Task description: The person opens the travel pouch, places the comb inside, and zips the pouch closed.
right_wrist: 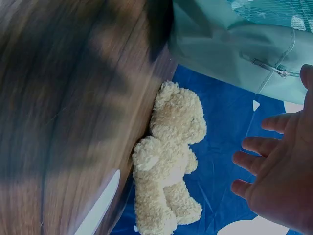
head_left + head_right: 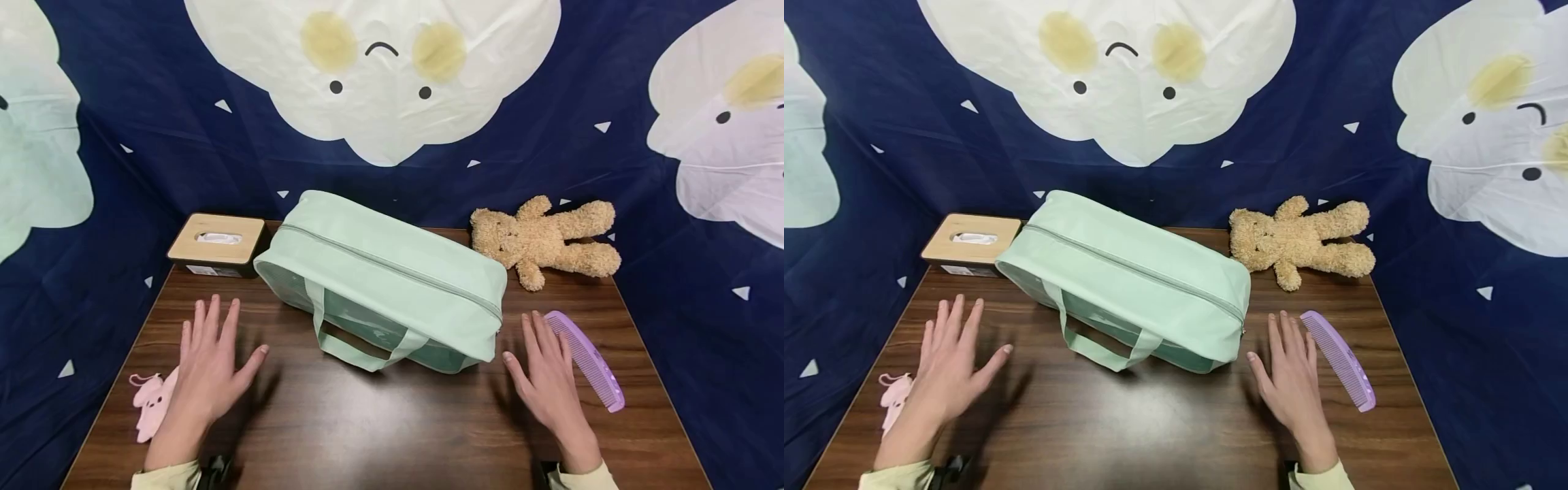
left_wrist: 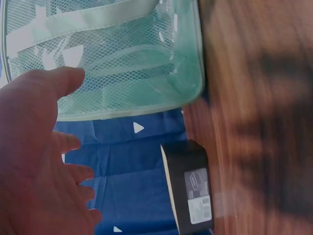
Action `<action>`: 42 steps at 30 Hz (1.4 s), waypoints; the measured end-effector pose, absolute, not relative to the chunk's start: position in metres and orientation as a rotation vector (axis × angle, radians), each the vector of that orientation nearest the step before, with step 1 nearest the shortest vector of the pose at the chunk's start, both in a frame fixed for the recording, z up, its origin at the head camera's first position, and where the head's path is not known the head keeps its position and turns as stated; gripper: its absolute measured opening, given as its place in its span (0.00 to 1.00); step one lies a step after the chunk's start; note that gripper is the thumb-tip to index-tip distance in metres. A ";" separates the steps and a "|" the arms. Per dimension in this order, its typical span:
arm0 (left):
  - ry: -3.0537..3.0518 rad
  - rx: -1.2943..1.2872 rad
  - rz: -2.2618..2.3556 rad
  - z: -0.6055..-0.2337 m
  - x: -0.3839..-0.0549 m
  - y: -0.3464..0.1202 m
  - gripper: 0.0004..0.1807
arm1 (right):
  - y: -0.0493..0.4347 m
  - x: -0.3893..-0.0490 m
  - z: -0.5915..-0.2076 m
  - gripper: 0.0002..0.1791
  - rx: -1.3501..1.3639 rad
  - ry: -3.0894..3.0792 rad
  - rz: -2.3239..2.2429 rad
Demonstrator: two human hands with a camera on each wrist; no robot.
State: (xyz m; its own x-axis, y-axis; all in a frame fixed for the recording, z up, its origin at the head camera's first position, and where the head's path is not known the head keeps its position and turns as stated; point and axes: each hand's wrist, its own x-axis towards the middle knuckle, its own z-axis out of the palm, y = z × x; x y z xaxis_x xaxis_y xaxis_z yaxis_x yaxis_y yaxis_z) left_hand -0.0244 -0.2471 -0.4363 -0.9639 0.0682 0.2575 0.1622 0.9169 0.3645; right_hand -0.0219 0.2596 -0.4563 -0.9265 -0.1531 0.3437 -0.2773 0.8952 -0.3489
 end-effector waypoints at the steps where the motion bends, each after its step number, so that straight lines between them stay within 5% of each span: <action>1: -2.828 -0.178 -0.590 -0.435 -0.027 -0.246 0.47 | 0.258 -0.023 -0.456 0.37 0.326 -2.753 0.590; 25: -2.320 -0.374 -0.958 -0.389 -0.089 -0.202 0.25 | 0.233 -0.035 -0.444 0.26 0.083 -2.346 2.088; 33: -2.182 -0.291 -0.971 -0.391 -0.097 -0.195 0.18 | 0.233 -0.038 -0.448 0.12 -0.041 -2.182 2.192; 42: -2.107 -0.163 -1.018 -0.391 -0.100 -0.189 0.15 | 0.230 -0.034 -0.450 0.23 -0.183 -1.911 2.456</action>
